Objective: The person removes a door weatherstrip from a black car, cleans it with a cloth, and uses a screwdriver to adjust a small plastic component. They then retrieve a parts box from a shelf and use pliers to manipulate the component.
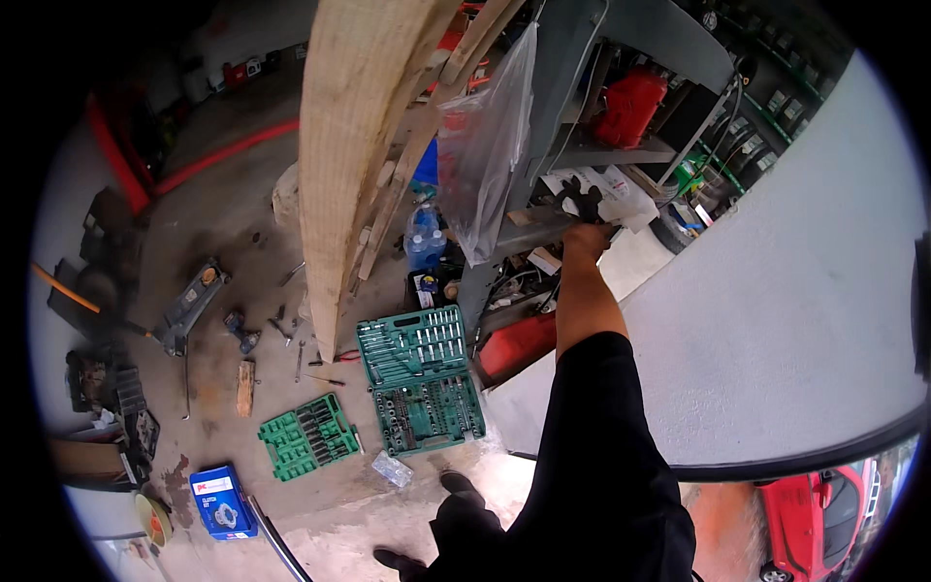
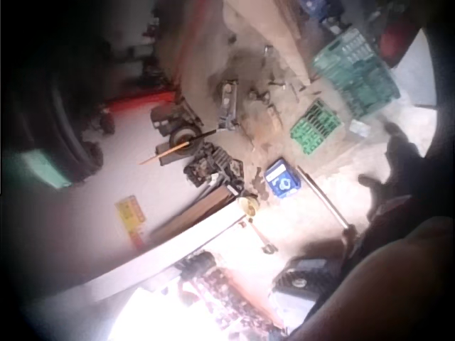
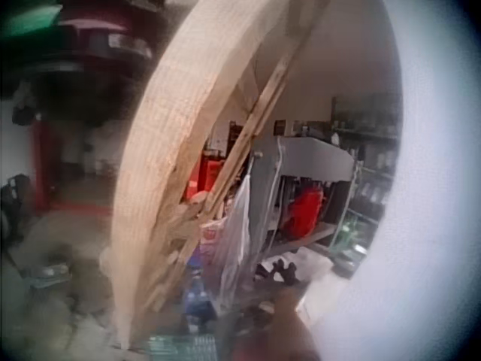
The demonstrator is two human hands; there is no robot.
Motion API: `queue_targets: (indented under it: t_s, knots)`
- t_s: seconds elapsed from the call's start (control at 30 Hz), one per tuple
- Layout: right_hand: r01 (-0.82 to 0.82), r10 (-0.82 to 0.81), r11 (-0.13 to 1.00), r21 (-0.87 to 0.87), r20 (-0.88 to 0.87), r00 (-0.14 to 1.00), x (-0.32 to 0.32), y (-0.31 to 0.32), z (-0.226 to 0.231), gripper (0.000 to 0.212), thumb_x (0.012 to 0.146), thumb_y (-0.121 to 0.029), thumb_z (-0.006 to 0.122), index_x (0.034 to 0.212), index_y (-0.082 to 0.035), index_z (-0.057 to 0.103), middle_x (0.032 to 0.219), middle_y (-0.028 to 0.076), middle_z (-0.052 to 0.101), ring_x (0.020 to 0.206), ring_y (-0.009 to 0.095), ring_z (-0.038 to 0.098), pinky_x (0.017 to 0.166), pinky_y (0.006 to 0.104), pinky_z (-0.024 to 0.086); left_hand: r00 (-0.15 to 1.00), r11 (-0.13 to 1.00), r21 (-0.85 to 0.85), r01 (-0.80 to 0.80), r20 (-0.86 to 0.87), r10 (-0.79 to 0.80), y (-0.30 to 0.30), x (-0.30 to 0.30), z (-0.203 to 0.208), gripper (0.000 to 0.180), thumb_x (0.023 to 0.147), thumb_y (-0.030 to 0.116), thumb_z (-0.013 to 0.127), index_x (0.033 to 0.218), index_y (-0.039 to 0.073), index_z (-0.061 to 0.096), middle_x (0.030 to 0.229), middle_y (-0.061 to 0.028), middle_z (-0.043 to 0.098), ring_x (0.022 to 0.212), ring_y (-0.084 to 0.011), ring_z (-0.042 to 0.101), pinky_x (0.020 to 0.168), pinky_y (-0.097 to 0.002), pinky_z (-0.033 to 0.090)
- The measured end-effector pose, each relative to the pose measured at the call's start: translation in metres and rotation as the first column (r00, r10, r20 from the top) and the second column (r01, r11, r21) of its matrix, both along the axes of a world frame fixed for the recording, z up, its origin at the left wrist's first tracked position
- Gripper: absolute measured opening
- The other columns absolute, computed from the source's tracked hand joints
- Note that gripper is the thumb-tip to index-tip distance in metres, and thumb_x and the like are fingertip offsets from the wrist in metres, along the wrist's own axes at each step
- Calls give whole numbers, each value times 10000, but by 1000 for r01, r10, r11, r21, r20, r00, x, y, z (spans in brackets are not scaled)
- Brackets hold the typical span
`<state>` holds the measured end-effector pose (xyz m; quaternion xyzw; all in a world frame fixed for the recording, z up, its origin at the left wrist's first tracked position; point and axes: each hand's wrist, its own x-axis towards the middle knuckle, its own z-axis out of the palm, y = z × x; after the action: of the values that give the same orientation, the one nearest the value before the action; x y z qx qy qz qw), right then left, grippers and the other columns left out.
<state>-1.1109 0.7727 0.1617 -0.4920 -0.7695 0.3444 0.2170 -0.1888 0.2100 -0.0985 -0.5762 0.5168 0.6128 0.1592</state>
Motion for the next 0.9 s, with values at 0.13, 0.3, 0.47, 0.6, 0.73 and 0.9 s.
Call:
queue_targets:
  t_s: [0.13, 0.3, 0.47, 0.6, 0.73, 0.9]
  knots:
    - [-4, -18, 988, -153, -138, 990, -5, -4, 11, 424, 926, -350, 565, 1207, -33, 576, 1225, 274, 586, 1099, 410, 629, 928, 498, 514, 988, 993, -96, -67, 129, 79, 69, -16, 34, 356, 968, 362, 578, 920, 15, 645, 691, -35, 584, 575, -157, 540, 478, -343, 428]
    - [-325, 215, 941, -92, -577, 788, 29, -97, -29, 298, 914, -276, 556, 956, 5, 645, 914, 149, 652, 785, 327, 653, 771, 431, 527, 993, 931, -347, -117, -28, 114, 172, -135, 113, 190, 776, -27, 530, 914, 28, 650, 553, -23, 529, 400, -127, 505, 355, -298, 387]
    - [-734, 427, -26, -678, -672, 606, 266, -219, -29, 130, 870, -173, 610, 882, -44, 599, 816, 68, 640, 747, 182, 639, 662, 376, 554, 994, 821, -571, -26, -100, -38, 225, -227, 249, 201, 777, 67, 625, 954, 3, 693, 675, -49, 636, 603, -94, 563, 566, -304, 475]
    - [-541, 550, -607, -583, -799, 244, 428, -260, -10, 147, 939, -157, 614, 1002, -30, 577, 983, 96, 676, 866, 193, 653, 761, 398, 557, 982, 726, -680, -103, -184, -33, 249, -243, 349, 244, 810, 134, 684, 1024, 17, 672, 712, -176, 641, 622, -243, 647, 632, -351, 520]
    - [-205, 304, -945, -256, -918, -253, 571, -250, 36, 248, 962, -132, 671, 1132, 20, 574, 1060, 78, 651, 959, 154, 629, 888, 327, 513, 882, 689, -607, -397, -459, 104, 298, -170, 382, 436, 819, 295, 837, 1071, -19, 670, 755, -72, 638, 713, -102, 560, 678, -283, 500]
    - [179, 117, -954, -241, -847, -518, 702, -205, 68, 297, 943, -19, 664, 1204, 25, 528, 1092, 70, 598, 1006, 160, 623, 892, 306, 515, 703, 580, -417, -700, -545, 457, 388, -35, 393, 327, 836, 252, 818, 974, -22, 708, 759, -85, 694, 699, -95, 614, 678, -291, 520]
